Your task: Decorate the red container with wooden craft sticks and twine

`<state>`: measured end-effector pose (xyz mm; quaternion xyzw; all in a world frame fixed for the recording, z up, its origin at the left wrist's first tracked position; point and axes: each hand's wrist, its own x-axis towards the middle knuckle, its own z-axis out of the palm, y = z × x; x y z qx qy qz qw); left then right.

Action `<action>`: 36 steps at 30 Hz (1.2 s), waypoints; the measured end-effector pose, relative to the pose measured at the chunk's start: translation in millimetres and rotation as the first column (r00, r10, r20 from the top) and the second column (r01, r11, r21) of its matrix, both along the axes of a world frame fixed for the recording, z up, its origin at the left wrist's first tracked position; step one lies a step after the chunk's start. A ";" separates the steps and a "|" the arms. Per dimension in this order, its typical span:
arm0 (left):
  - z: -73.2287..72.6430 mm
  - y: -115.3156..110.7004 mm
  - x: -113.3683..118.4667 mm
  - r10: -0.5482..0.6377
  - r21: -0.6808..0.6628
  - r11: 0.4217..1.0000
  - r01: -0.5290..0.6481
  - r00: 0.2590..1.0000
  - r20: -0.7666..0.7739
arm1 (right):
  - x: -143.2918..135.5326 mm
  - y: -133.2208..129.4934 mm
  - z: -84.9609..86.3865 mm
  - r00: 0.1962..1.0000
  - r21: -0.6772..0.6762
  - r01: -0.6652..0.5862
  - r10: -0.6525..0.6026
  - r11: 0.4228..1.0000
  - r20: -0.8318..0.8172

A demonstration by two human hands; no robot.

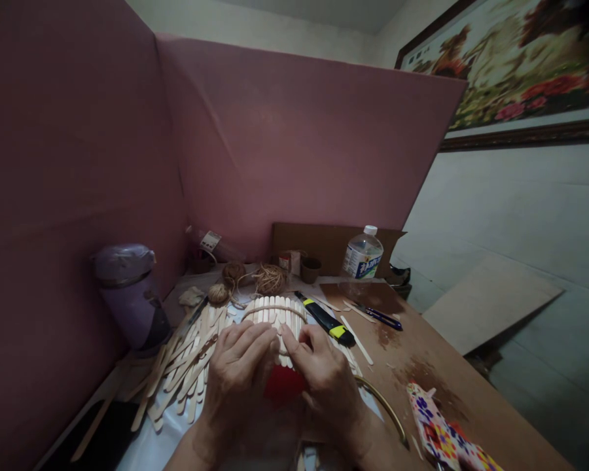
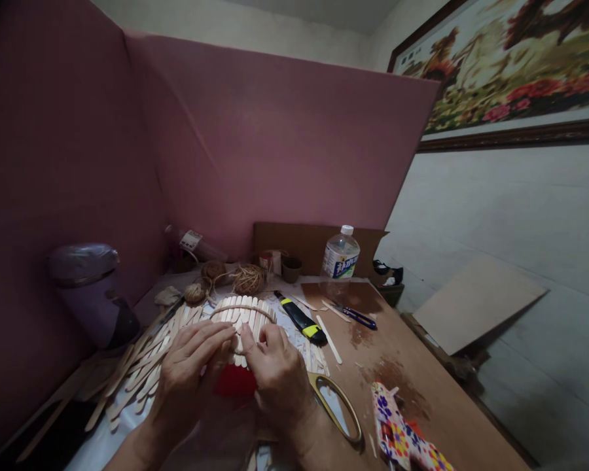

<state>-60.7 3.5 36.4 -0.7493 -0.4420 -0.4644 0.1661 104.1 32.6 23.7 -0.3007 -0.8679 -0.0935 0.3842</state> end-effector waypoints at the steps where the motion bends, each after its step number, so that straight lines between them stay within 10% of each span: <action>1: -0.8 0.5 -0.5 0.001 0.004 1.000 -0.001 1.000 -0.012 | -0.2 0.5 -0.4 1.000 0.009 -0.002 0.002 1.000 0.001; 13: -6.6 1.3 1.3 0.063 0.103 0.993 -0.052 0.993 -0.099 | -3.6 7.0 -18.4 0.946 -0.189 -0.076 0.011 0.979 -0.324; 36: -9.2 3.6 2.4 0.066 0.129 0.990 -0.053 0.994 -0.093 | -1.0 3.0 -7.1 0.984 -0.108 -0.083 0.065 0.991 -0.164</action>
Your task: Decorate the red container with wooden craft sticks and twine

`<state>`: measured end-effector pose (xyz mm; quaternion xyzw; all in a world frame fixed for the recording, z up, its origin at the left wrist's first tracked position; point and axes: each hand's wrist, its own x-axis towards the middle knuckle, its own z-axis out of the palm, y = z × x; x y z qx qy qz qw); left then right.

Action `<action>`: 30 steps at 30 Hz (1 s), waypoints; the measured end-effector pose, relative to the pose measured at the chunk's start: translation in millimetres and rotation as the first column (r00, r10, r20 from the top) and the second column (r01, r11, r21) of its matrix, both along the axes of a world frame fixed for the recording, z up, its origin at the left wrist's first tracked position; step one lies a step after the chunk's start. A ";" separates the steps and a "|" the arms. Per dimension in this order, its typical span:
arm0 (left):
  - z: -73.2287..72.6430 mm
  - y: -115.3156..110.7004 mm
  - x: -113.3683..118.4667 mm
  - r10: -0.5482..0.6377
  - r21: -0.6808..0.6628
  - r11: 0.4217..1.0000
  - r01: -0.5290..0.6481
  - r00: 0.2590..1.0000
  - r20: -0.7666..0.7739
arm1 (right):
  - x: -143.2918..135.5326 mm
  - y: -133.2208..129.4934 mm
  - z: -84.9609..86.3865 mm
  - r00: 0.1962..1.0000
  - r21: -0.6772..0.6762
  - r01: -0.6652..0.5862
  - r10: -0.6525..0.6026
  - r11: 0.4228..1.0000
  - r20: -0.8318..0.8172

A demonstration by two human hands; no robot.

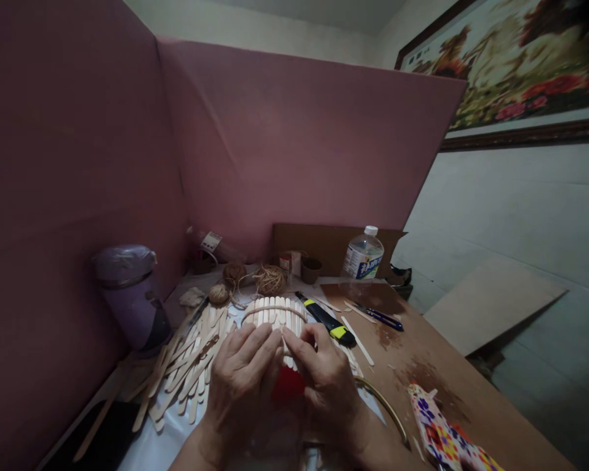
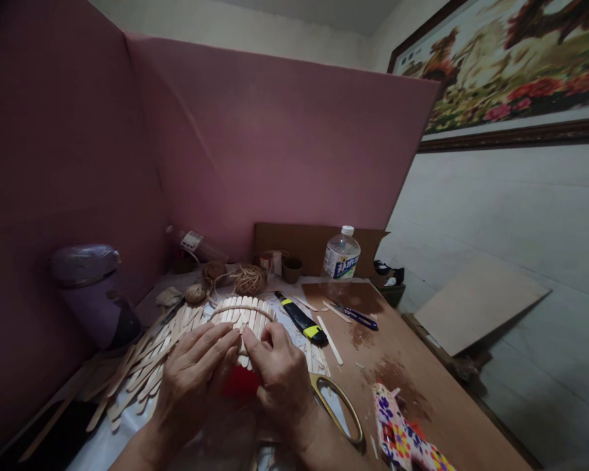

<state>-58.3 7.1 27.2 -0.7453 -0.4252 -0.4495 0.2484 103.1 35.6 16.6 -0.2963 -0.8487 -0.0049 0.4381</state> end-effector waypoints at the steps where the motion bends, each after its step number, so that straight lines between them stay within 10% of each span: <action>1: 0.4 0.0 0.0 -0.005 -0.008 1.000 0.005 1.000 0.014 | 0.4 0.0 0.4 1.000 0.003 -0.005 0.005 1.000 0.000; 30: -12.9 -2.3 0.6 0.061 0.039 0.997 -0.061 0.998 0.001 | 1.9 1.2 -1.4 0.999 0.041 0.025 -0.026 0.999 0.019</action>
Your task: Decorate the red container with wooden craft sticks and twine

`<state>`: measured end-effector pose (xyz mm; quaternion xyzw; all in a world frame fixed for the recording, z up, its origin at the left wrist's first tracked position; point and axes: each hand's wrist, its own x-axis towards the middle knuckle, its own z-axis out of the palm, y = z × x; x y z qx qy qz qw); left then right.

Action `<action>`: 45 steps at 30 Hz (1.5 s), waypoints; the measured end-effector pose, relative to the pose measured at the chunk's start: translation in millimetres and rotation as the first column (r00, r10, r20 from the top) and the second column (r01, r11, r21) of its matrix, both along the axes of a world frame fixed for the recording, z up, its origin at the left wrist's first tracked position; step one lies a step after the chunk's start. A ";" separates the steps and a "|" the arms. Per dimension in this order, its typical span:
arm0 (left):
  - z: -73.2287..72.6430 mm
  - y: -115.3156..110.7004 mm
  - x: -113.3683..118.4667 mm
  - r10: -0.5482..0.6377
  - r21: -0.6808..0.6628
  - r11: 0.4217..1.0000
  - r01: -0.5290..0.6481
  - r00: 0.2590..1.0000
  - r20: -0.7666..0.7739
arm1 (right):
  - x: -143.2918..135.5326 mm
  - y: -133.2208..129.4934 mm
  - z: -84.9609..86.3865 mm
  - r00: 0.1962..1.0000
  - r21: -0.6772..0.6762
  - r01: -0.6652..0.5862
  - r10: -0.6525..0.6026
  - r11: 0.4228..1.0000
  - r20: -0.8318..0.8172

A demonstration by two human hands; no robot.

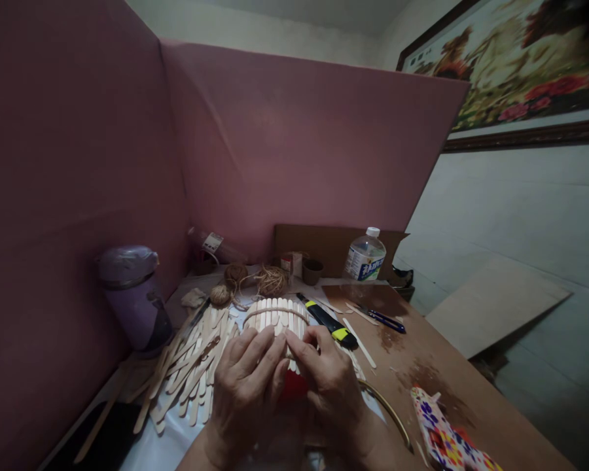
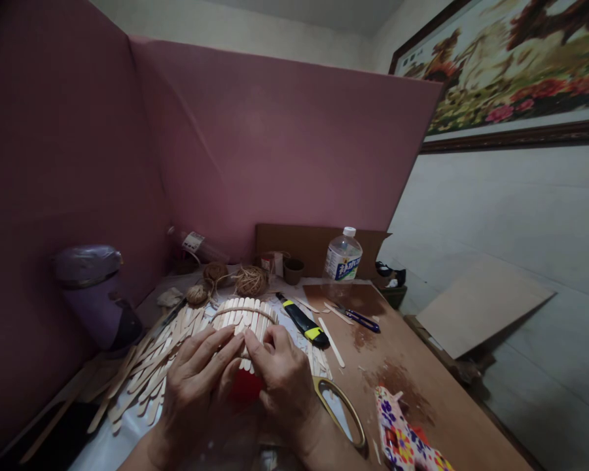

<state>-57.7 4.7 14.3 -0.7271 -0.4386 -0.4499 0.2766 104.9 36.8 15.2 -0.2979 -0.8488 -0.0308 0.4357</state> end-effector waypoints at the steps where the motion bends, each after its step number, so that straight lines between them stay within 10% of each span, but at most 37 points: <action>1: 0.3 -0.1 0.3 -0.002 -0.002 1.000 0.002 1.000 -0.003 | -0.2 -0.4 0.2 1.000 -0.012 0.003 -0.003 1.000 0.001; 45: 1.1 -1.6 4.7 -0.051 -0.019 0.998 0.054 0.992 0.117 | -1.5 -4.4 1.4 1.000 -0.110 0.017 -0.019 0.994 -0.018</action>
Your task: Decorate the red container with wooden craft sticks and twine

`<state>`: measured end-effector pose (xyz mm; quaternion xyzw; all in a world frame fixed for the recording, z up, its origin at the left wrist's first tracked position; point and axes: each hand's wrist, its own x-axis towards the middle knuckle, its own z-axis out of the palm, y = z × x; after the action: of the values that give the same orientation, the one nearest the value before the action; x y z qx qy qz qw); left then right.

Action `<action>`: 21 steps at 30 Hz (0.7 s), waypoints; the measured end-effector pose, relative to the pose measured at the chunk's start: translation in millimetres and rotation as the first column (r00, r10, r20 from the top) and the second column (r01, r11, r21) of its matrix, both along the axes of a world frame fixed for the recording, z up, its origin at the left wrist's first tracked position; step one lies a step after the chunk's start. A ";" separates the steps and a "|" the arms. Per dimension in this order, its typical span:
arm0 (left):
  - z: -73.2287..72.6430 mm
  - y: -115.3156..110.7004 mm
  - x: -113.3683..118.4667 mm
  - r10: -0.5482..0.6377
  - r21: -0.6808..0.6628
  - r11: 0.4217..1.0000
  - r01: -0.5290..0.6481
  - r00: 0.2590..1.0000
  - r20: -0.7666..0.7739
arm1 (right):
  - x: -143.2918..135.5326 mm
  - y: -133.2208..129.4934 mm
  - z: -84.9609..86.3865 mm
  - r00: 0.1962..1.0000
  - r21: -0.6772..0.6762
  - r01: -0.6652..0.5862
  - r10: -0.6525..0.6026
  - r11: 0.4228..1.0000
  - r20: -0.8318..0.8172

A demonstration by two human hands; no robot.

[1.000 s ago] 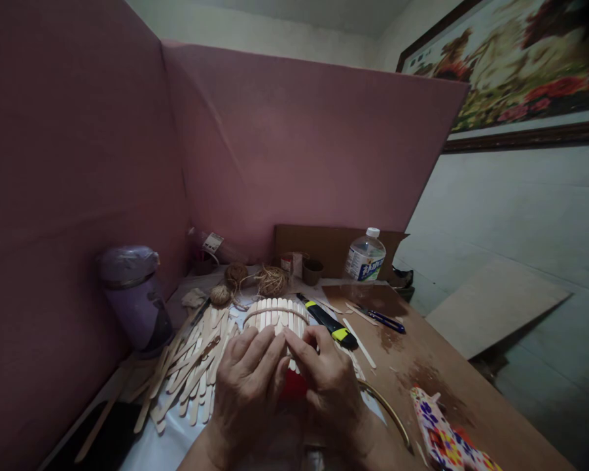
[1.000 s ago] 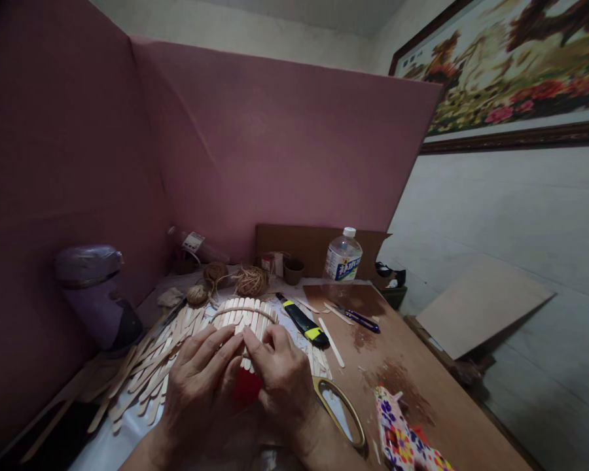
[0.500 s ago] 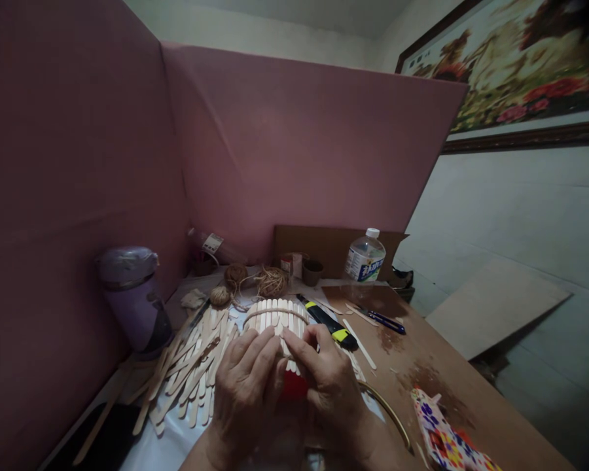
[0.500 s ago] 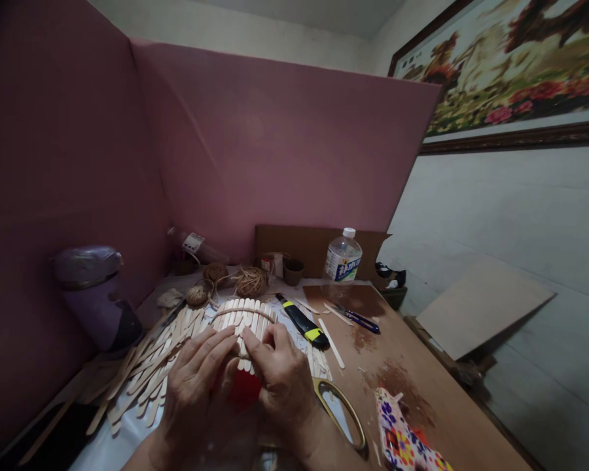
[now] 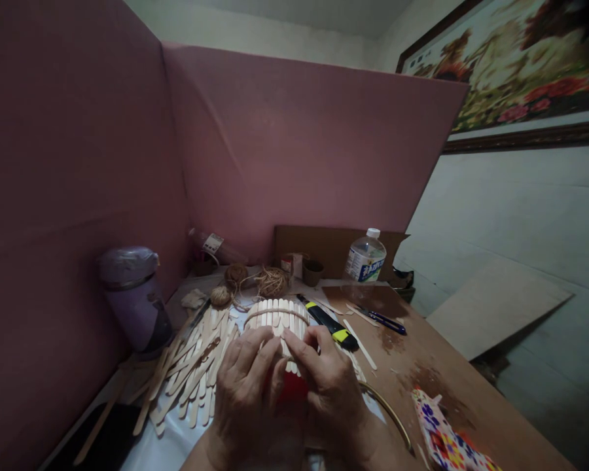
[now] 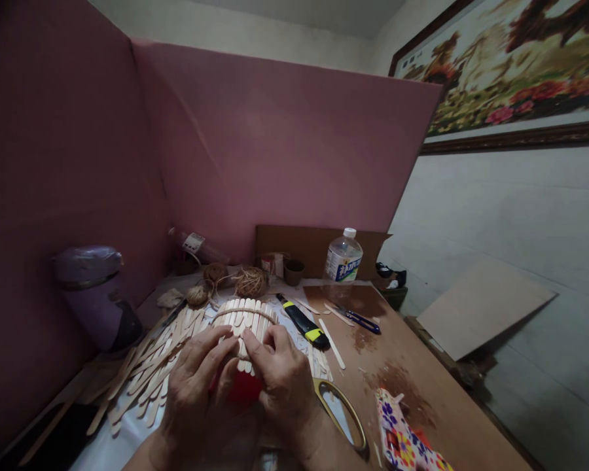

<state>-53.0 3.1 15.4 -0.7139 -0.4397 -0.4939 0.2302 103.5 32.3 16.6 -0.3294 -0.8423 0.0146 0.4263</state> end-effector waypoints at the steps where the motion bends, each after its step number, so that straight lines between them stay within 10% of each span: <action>1: -0.6 0.1 -0.4 -0.009 -0.005 1.000 0.009 1.000 0.022 | 0.3 0.1 0.0 1.000 0.001 0.000 0.000 1.000 0.003; 21: 4.4 2.4 -5.1 0.007 -0.043 0.999 -0.011 0.996 -0.086 | 1.1 4.5 -3.3 0.999 0.085 -0.024 0.022 0.996 0.027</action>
<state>-58.1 5.5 19.8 -0.7373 -0.4432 -0.4521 0.2357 104.6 36.8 13.4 -0.3012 -0.8515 -0.0209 0.4288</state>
